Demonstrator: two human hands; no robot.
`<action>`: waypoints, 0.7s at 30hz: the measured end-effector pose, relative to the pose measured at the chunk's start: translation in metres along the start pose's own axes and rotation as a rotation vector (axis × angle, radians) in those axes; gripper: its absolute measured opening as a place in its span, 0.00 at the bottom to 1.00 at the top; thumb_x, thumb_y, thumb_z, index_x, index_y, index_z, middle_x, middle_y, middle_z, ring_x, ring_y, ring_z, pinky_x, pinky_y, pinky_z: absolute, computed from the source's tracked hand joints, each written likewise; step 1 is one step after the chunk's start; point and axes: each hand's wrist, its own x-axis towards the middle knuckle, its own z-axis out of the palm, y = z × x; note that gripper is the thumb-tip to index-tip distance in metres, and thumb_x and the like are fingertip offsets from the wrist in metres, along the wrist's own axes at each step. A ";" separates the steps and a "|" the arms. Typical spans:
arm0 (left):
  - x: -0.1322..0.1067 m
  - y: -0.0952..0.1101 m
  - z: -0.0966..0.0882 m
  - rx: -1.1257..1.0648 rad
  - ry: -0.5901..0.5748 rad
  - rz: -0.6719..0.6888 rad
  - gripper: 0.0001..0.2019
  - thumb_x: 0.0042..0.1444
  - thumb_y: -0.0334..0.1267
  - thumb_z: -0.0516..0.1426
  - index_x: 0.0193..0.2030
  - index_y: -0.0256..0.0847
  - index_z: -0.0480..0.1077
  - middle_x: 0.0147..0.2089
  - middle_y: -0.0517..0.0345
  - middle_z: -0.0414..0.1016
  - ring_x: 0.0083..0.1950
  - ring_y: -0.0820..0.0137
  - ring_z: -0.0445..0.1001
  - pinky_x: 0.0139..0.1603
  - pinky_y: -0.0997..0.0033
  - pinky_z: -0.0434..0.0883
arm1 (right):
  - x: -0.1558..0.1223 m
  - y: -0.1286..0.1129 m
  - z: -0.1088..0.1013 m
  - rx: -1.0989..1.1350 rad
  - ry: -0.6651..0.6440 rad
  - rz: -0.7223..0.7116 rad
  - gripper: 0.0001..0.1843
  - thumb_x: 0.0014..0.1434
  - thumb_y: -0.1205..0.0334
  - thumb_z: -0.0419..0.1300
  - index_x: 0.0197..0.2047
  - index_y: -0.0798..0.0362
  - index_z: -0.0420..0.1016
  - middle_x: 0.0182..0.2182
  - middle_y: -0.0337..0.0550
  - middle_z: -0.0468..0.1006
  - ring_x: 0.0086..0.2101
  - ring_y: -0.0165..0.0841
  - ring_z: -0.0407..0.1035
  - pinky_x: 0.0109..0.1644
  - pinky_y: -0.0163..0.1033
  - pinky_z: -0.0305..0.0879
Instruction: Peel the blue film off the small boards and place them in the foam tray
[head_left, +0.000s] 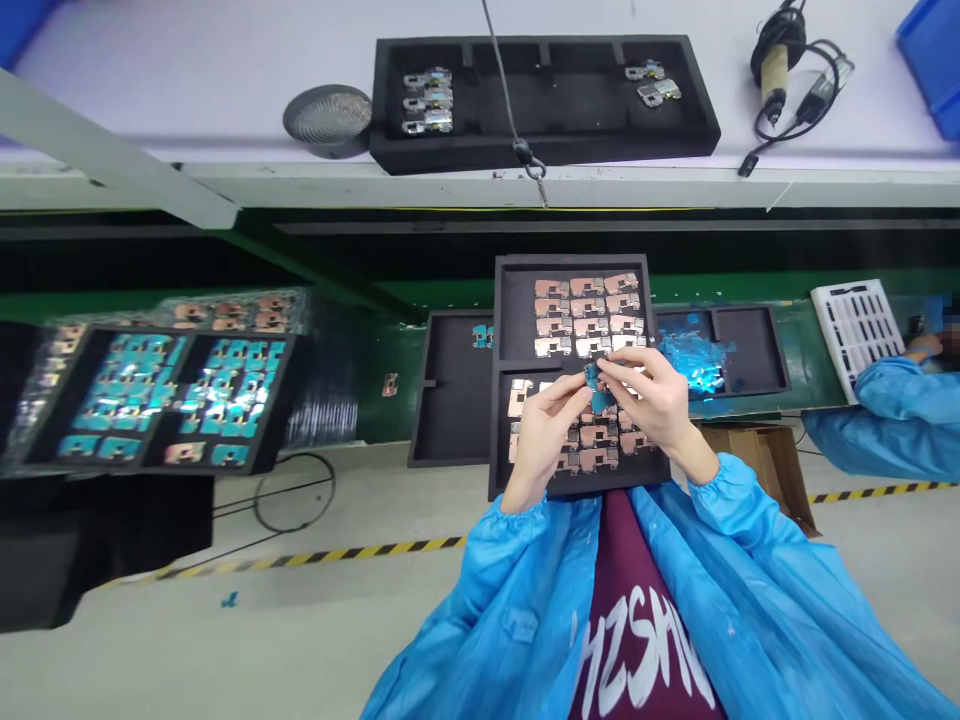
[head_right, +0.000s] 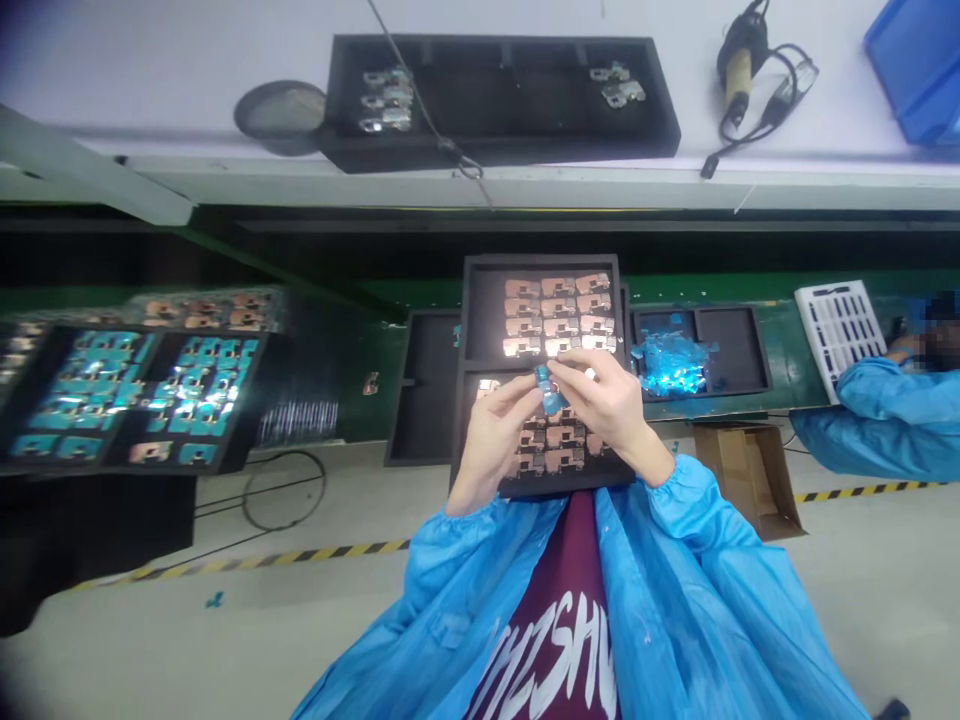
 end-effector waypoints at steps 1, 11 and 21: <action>0.000 -0.001 0.000 -0.020 -0.008 -0.026 0.18 0.56 0.48 0.74 0.51 0.46 0.89 0.53 0.51 0.88 0.54 0.58 0.84 0.56 0.60 0.81 | -0.001 0.000 -0.001 -0.037 -0.002 -0.011 0.10 0.76 0.62 0.64 0.53 0.45 0.87 0.48 0.48 0.85 0.46 0.36 0.81 0.49 0.41 0.82; 0.013 -0.009 -0.016 -0.290 -0.057 -0.265 0.20 0.51 0.50 0.78 0.47 0.44 0.86 0.50 0.52 0.88 0.45 0.67 0.84 0.43 0.71 0.82 | -0.015 0.010 -0.017 0.072 -0.210 -0.243 0.11 0.77 0.66 0.61 0.55 0.47 0.84 0.49 0.47 0.87 0.46 0.37 0.81 0.51 0.43 0.81; 0.072 0.003 -0.060 0.387 0.422 0.136 0.14 0.59 0.40 0.70 0.50 0.39 0.81 0.41 0.50 0.88 0.45 0.60 0.87 0.51 0.63 0.81 | -0.067 0.046 -0.009 0.212 0.157 0.223 0.09 0.75 0.56 0.62 0.48 0.49 0.84 0.42 0.48 0.87 0.44 0.39 0.82 0.46 0.45 0.81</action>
